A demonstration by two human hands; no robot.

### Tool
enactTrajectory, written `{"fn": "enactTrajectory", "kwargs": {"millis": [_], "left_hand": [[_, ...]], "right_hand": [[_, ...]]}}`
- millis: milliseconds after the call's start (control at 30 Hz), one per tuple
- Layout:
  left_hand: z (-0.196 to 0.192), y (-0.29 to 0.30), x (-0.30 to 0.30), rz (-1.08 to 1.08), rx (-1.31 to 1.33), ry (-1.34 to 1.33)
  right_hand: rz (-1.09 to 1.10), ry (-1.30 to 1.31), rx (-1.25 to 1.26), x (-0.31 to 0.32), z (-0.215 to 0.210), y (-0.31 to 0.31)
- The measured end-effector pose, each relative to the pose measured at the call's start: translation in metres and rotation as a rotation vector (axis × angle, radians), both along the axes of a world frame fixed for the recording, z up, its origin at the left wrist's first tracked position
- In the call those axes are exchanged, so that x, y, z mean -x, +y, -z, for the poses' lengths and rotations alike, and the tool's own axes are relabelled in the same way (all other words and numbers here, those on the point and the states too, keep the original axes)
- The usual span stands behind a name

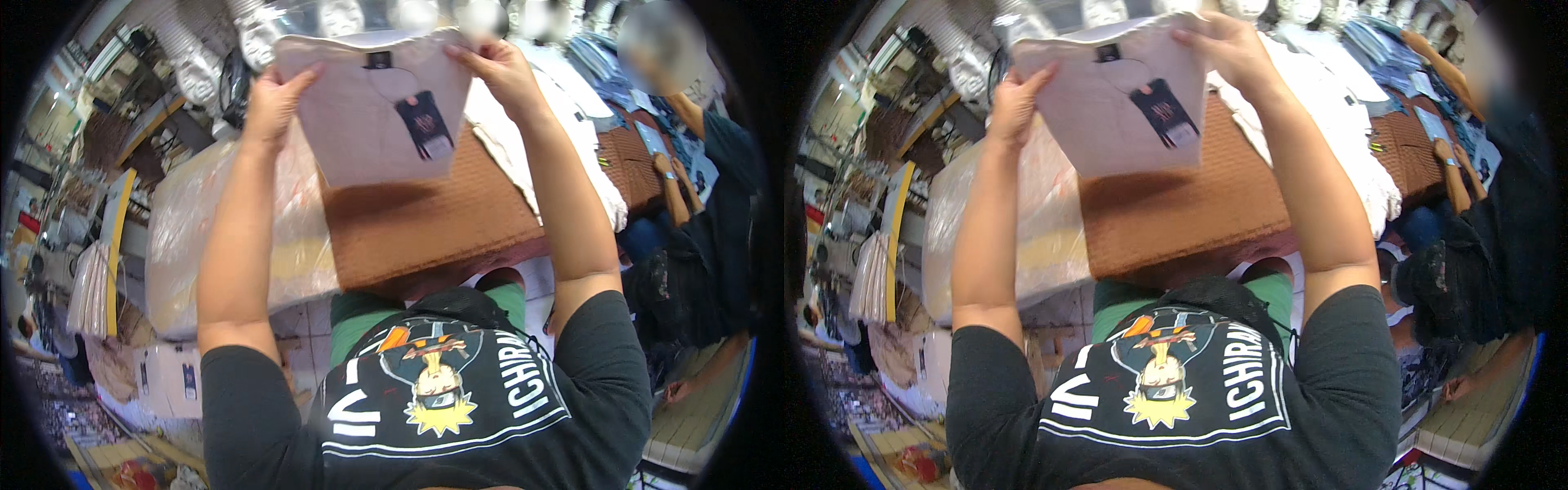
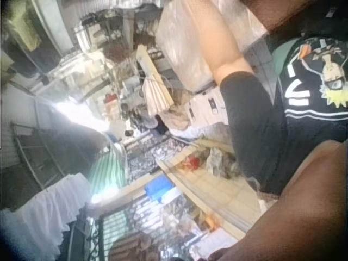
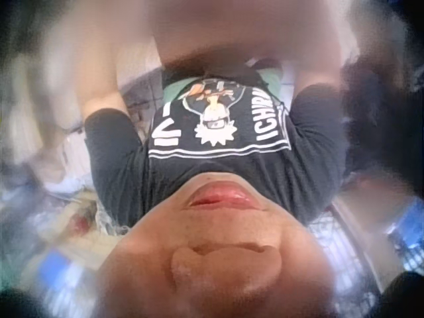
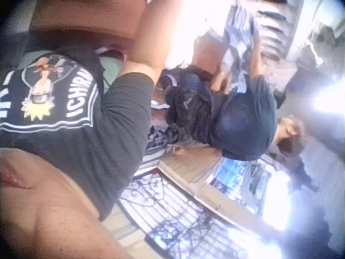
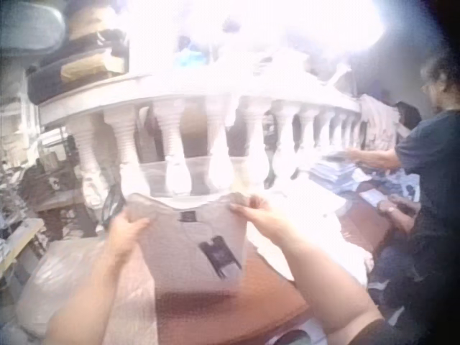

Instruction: The person folds a shirt on a table, places it inside a clear plastic bag, seals the bag, and sets the packaged shirt aside.

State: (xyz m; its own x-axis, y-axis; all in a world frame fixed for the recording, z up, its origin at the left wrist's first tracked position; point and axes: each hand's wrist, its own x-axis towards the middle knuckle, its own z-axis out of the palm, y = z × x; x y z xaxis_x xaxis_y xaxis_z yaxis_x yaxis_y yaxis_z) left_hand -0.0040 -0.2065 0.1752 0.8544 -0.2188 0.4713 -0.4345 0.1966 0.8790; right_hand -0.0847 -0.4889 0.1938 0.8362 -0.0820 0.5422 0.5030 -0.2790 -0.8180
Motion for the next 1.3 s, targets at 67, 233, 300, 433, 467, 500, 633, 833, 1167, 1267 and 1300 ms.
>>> {"fn": "enactTrajectory", "kwargs": {"millis": [67,233,300,433,467,500,633,833,1167,1267,1300], "left_hand": [[-0.019,0.009,0.0,-0.059,-0.069,-0.12],[0.025,0.024,0.027,-0.135,-0.349,-0.467],[0.079,0.029,0.055,-0.023,-0.564,-0.382],[0.163,0.065,0.103,-0.035,-0.895,-0.107],[0.172,0.073,0.105,-0.069,-0.761,0.019],[0.178,0.078,0.105,-0.107,-0.621,0.127],[0.16,0.044,0.117,-0.227,-0.618,0.136],[0.152,-0.006,0.118,-0.186,-0.917,-0.287],[0.174,0.011,0.1,-0.2,-1.078,-0.521],[0.174,0.013,0.103,-0.241,-1.077,-0.483],[0.173,0.012,0.106,-0.27,-1.079,-0.477]], "right_hand": [[-0.091,-0.207,-0.003,0.0,-0.014,0.006],[0.178,-0.353,0.303,0.056,0.023,0.011],[0.247,-0.205,0.588,0.076,0.093,-0.005],[0.187,0.244,0.795,0.142,0.168,-0.036],[0.187,0.311,0.723,0.152,0.16,-0.041],[0.253,0.359,0.626,0.16,0.16,-0.048],[0.392,0.301,0.537,0.152,0.143,-0.046],[0.331,0.396,0.504,0.124,0.152,-0.013],[0.298,0.378,0.524,0.123,0.166,-0.012],[0.318,0.407,0.506,0.125,0.167,-0.017],[0.329,0.412,0.506,0.126,0.168,-0.019]]}}
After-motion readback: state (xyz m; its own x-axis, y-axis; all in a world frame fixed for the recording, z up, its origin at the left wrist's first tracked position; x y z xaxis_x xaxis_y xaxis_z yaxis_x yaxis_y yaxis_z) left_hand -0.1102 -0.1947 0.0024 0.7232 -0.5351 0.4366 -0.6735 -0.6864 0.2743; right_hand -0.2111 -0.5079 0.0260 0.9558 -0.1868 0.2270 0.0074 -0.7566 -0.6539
